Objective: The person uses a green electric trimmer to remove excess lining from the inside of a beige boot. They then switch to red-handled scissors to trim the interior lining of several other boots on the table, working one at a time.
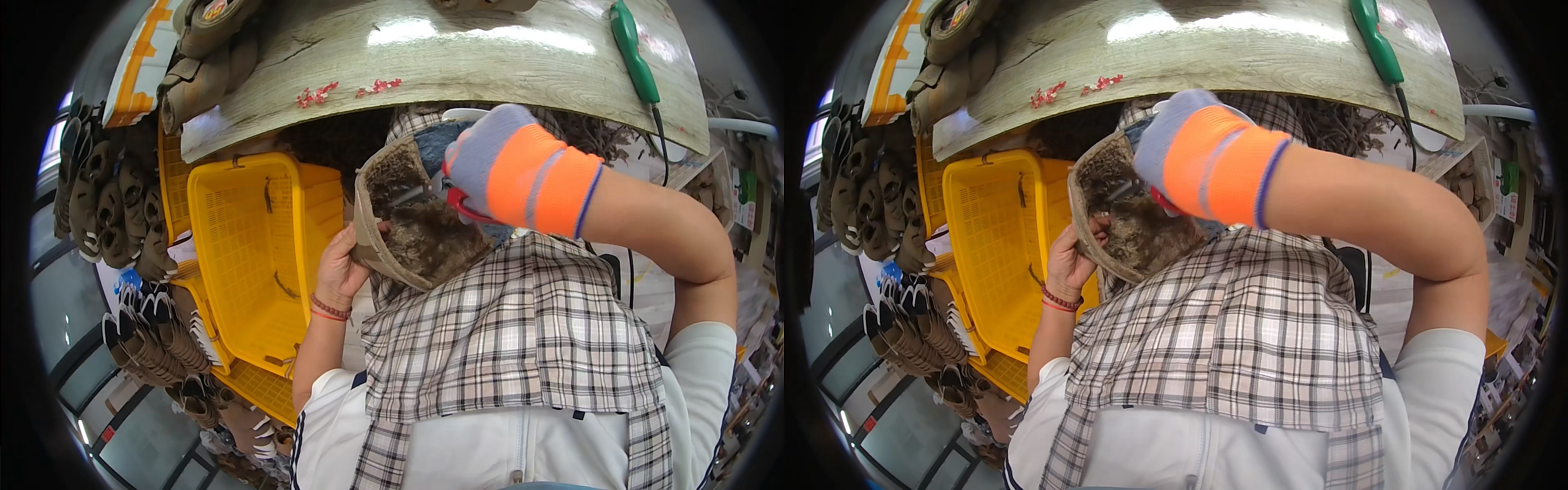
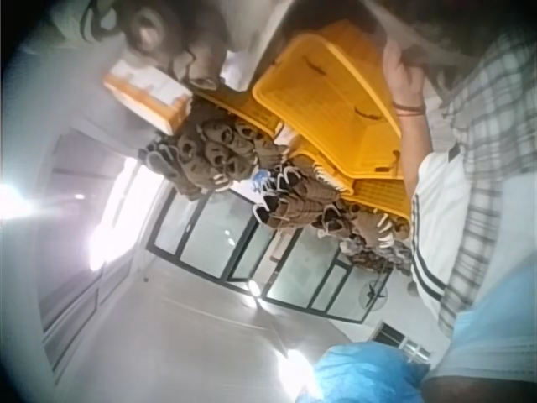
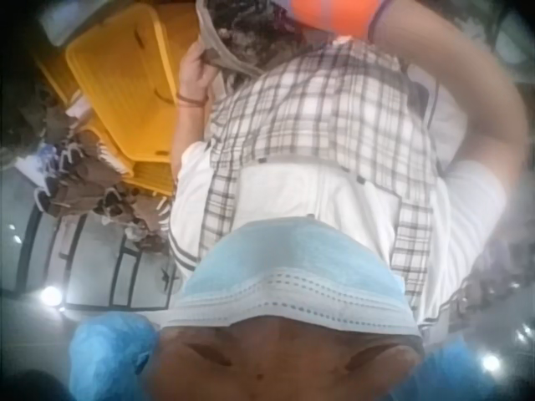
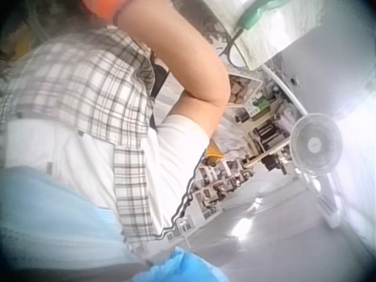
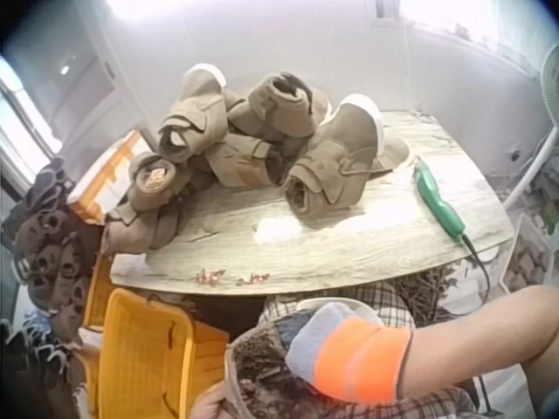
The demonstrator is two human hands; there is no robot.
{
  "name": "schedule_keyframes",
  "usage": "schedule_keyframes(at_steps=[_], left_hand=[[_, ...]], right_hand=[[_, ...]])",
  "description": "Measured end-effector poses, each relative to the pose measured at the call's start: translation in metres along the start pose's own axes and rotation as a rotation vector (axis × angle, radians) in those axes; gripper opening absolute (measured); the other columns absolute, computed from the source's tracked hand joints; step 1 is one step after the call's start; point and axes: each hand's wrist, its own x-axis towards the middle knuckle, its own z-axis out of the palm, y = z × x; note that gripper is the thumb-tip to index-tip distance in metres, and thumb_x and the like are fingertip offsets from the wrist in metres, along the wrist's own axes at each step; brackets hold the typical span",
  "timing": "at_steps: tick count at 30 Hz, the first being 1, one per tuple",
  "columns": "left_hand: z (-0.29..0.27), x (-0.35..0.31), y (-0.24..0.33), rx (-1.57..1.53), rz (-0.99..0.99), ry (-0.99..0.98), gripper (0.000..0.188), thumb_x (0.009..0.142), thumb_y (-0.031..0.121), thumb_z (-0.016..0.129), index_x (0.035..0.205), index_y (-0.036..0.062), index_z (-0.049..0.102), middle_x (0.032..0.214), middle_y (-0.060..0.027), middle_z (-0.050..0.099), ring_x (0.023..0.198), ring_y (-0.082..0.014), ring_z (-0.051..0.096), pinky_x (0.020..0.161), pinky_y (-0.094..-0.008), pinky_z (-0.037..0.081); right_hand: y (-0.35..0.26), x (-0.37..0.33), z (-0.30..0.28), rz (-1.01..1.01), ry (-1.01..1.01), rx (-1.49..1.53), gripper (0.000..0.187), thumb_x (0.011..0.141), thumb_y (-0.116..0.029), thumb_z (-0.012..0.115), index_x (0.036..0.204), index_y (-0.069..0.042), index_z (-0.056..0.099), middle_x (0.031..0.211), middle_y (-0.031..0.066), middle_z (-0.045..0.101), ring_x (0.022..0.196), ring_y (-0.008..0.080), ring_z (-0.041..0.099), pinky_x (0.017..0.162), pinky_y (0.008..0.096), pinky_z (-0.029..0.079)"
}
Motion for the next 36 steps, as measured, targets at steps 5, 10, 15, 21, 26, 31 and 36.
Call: schedule_keyframes(at_steps=[5, 10, 15, 21, 26, 31, 36], left_hand=[[0.002, -0.004, 0.0, -0.003, 0.036, 0.018, 0.036, 0.095, 0.022, 0.045, 0.119, -0.0049, 0.048, 0.115, -0.0202, 0.056, 0.104, -0.0254, 0.056, 0.092, -0.0368, 0.045], [0.021, -0.004, 0.006, -0.078, 0.047, 0.151, 0.034, 0.095, 0.021, 0.044, 0.115, -0.0048, 0.049, 0.112, -0.0219, 0.057, 0.101, -0.027, 0.058, 0.087, -0.0375, 0.05], [0.01, 0.002, 0.007, -0.048, 0.041, 0.216, 0.035, 0.095, 0.021, 0.043, 0.12, -0.0041, 0.047, 0.114, -0.0213, 0.056, 0.101, -0.0285, 0.058, 0.088, -0.0409, 0.049], [-0.001, 0.003, 0.01, -0.183, 0.042, 0.029, 0.035, 0.092, 0.015, 0.047, 0.122, -0.0049, 0.047, 0.118, -0.0201, 0.054, 0.109, -0.0287, 0.054, 0.095, -0.041, 0.044], [0.063, -0.021, 0.039, 0.101, 0.403, 0.13, 0.035, 0.088, 0.005, 0.047, 0.12, -0.0074, 0.046, 0.117, -0.014, 0.055, 0.107, -0.0237, 0.054, 0.093, -0.034, 0.042], [0.124, -0.036, 0.081, 0.852, 0.9, 0.144, 0.028, 0.083, -0.002, 0.053, 0.11, -0.0071, 0.052, 0.107, -0.011, 0.06, 0.093, -0.0176, 0.057, 0.085, -0.0302, 0.044], [0.153, 0.055, 0.082, 2.043, 1.262, 0.189, 0.013, 0.073, 0.006, 0.063, 0.081, 0.0026, 0.053, 0.073, -0.0135, 0.052, 0.073, -0.0335, 0.05, 0.068, -0.0393, 0.04]], right_hand=[[0.027, -0.015, 0.041, 0.12, 0.347, 0.132, 0.031, 0.069, -0.04, 0.069, 0.084, -0.013, 0.069, 0.076, 0.0056, 0.065, 0.072, 0.022, 0.064, 0.06, 0.0337, 0.051], [0.054, -0.04, 0.074, 0.185, 0.471, 0.178, 0.041, 0.071, -0.047, 0.066, 0.092, -0.013, 0.064, 0.081, 0.0072, 0.062, 0.079, 0.0244, 0.061, 0.069, 0.0335, 0.048], [0.06, -0.044, 0.105, 0.222, 0.421, 0.196, 0.049, 0.07, -0.054, 0.065, 0.094, -0.011, 0.064, 0.081, 0.0082, 0.062, 0.078, 0.0243, 0.06, 0.07, 0.034, 0.047], [0.056, -0.046, 0.112, 0.327, 0.292, 0.293, 0.048, 0.072, -0.052, 0.064, 0.094, -0.01, 0.063, 0.081, 0.0111, 0.063, 0.078, 0.0276, 0.061, 0.068, 0.0363, 0.048], [0.063, -0.053, 0.129, 0.348, 0.502, 0.359, 0.033, 0.076, -0.039, 0.061, 0.092, -0.011, 0.063, 0.082, 0.0101, 0.063, 0.078, 0.0271, 0.061, 0.069, 0.0353, 0.049], [0.072, -0.06, 0.136, 0.537, 0.841, 0.668, 0.041, 0.071, -0.034, 0.074, 0.095, -0.004, 0.061, 0.085, 0.0124, 0.064, 0.078, 0.0284, 0.062, 0.069, 0.0336, 0.05], [0.106, -0.022, 0.158, 0.68, 1.075, 0.755, 0.048, 0.072, -0.035, 0.074, 0.103, -0.002, 0.058, 0.085, 0.0135, 0.065, 0.077, 0.0264, 0.063, 0.068, 0.0325, 0.049]])
